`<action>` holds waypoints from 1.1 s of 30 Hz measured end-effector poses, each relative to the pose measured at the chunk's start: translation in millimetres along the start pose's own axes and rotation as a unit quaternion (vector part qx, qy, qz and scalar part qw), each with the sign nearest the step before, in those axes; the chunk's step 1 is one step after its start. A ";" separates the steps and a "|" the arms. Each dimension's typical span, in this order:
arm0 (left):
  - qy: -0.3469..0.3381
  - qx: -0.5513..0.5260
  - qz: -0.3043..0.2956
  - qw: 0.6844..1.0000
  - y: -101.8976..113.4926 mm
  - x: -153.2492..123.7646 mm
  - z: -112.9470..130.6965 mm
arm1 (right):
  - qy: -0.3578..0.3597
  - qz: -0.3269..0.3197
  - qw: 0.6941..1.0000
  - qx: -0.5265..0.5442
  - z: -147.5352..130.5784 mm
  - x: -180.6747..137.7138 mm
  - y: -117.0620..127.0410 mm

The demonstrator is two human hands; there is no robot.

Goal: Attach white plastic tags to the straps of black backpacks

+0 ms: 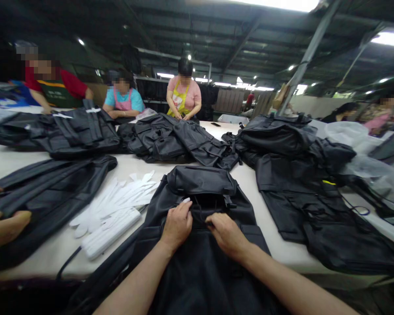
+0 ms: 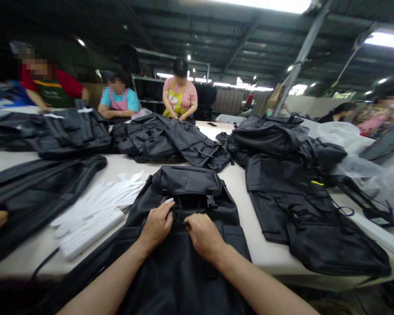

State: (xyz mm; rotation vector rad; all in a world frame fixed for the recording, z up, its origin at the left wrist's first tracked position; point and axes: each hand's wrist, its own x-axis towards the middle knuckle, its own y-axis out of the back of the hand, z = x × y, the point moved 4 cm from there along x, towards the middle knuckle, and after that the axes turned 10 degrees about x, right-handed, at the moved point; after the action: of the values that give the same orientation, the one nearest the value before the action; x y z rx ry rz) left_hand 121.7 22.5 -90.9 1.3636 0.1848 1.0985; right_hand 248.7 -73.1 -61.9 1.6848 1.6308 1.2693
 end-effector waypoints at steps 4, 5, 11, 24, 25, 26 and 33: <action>0.020 -0.067 -0.002 0.998 -5.8 3.0 -12.0 | 0.081 0.034 0.994 0.064 -41.9 -62.7 6.6; 0.021 -0.077 -0.005 0.997 -4.3 3.2 -11.0 | 0.092 0.048 0.992 0.073 -49.4 -70.9 10.1; 0.004 -0.136 -0.046 0.990 24.5 -9.3 17.3 | 0.127 0.141 0.978 0.088 -68.6 -76.3 28.2; -0.111 -0.035 -0.134 0.984 -29.1 49.2 45.1 | 0.040 0.289 0.888 0.355 -93.5 -14.5 40.6; -0.089 -0.022 -0.149 0.985 -37.2 58.0 41.6 | 0.039 0.279 0.890 0.359 -96.6 -15.0 38.9; -0.074 -0.019 -0.160 0.984 -44.7 66.0 38.0 | 0.041 0.264 0.895 0.357 -99.6 -16.3 35.7; -0.058 -0.087 -0.170 0.980 -58.0 90.5 18.9 | 0.132 0.180 0.959 0.173 -96.9 -38.9 10.5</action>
State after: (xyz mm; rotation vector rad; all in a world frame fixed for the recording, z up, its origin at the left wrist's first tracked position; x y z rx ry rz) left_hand 211.9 83.9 -91.7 1.1826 0.2220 0.7308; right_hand 177.1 -137.1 -19.6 2.1822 1.8445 1.4997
